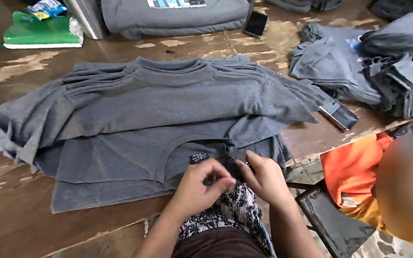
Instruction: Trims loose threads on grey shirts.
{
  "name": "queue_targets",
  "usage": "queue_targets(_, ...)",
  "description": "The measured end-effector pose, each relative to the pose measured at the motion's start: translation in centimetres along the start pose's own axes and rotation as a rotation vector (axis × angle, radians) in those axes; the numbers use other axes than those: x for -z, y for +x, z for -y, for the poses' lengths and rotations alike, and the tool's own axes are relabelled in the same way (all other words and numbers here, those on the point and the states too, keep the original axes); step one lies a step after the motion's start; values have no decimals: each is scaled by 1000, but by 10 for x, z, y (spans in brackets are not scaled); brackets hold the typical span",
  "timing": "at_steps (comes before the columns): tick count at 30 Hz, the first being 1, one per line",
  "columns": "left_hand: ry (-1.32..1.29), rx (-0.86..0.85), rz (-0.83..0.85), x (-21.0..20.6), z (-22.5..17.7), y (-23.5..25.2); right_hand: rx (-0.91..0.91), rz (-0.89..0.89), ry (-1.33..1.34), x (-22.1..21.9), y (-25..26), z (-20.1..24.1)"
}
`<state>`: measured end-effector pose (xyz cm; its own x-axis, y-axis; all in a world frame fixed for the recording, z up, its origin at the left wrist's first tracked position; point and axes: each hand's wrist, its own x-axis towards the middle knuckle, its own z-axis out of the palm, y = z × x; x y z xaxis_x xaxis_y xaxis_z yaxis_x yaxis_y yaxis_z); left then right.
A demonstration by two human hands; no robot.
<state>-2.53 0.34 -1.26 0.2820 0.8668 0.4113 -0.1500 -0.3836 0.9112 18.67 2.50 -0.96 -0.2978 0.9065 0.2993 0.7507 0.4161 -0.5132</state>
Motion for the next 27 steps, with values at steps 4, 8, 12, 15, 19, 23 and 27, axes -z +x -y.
queue_targets(4,183,-24,61,37,-28,-14,-72,-76,164,3,11,-4)
queue_targets(8,1103,369,-307,63,-26,-28,-31,-88,213,-21,26,1)
queue_targets(12,1198,624,-342,64,-46,-36,162,-312,182,-36,30,18)
queue_targets(15,1187,559,-440,60,-50,-37,295,-228,74,-35,25,25)
queue_targets(19,742,211,-693,69,-31,-34,402,30,73,-43,20,24)
queue_targets(23,-179,302,-820,71,-31,-22,419,178,367,-33,19,30)
queue_targets(27,-343,282,-859,68,-31,-25,354,134,620,-42,37,37)
